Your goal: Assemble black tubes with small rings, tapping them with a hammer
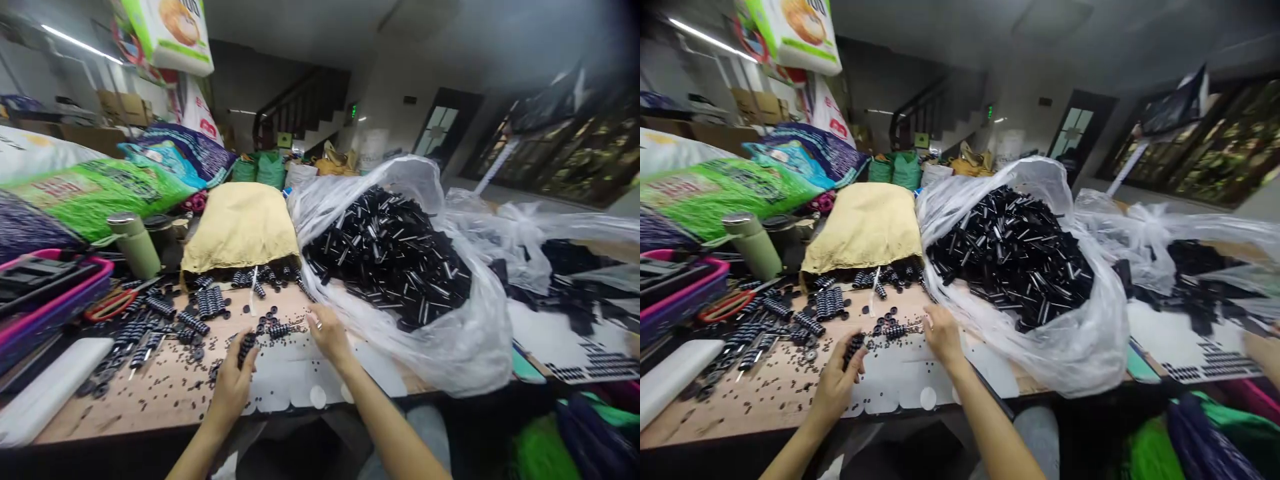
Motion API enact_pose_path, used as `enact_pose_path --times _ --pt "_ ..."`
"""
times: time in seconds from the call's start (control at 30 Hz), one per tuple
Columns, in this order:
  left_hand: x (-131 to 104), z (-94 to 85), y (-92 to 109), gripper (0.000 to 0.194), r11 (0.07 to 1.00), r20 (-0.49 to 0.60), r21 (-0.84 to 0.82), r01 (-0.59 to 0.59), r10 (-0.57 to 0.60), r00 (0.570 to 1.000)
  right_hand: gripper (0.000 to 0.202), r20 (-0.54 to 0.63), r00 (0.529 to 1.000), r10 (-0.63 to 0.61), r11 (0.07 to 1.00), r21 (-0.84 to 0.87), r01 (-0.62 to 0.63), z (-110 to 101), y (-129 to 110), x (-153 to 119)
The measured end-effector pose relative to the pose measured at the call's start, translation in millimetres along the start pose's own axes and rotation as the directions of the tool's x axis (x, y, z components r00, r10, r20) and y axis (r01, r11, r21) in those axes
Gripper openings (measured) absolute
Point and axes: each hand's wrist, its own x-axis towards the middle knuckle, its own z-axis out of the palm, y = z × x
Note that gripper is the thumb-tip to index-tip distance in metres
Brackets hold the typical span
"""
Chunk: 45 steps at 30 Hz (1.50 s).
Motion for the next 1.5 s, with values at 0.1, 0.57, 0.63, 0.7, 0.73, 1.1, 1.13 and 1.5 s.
enact_pose_path --times 0.1,0.57,0.63,0.7,0.73,1.1,1.13,1.5 --pt "7 1.4 16 0.049 0.991 0.101 -0.092 0.099 -0.089 0.991 0.030 -0.075 0.982 0.173 0.983 -0.043 -0.176 -38 39 33" --pt "15 13.0 29 0.046 0.914 0.286 -0.228 0.335 -0.266 0.921 0.040 0.139 0.942 0.307 0.846 0.413 -0.337 -45 4 34" --pt "16 20.1 36 0.041 0.917 0.340 -0.204 0.342 -0.261 0.903 0.041 0.270 0.922 0.278 0.780 0.496 -0.380 -26 -29 14" --pt "15 25.1 40 0.036 0.903 0.382 -0.209 0.375 -0.278 0.881 0.043 0.421 0.874 0.245 0.627 0.619 -0.474 -15 -55 -5" --pt "14 25.9 41 0.034 0.891 0.388 -0.222 0.396 -0.292 0.874 0.045 0.435 0.871 0.230 0.598 0.642 -0.479 -13 -64 -11" --pt "5 17.1 29 0.040 0.858 0.433 -0.246 0.452 -0.319 0.843 0.100 0.357 0.926 -0.124 0.981 0.183 0.060 -22 -68 -31" --pt "4 16.4 29 0.043 0.844 0.439 -0.290 0.450 -0.301 0.847 0.102 0.361 0.927 -0.101 0.980 0.196 0.030 -20 -65 -35" --pt "1 13.9 25 0.044 0.787 0.421 -0.389 0.480 -0.311 0.852 0.108 0.333 0.929 -0.161 0.915 0.404 0.014 -14 -73 -60"
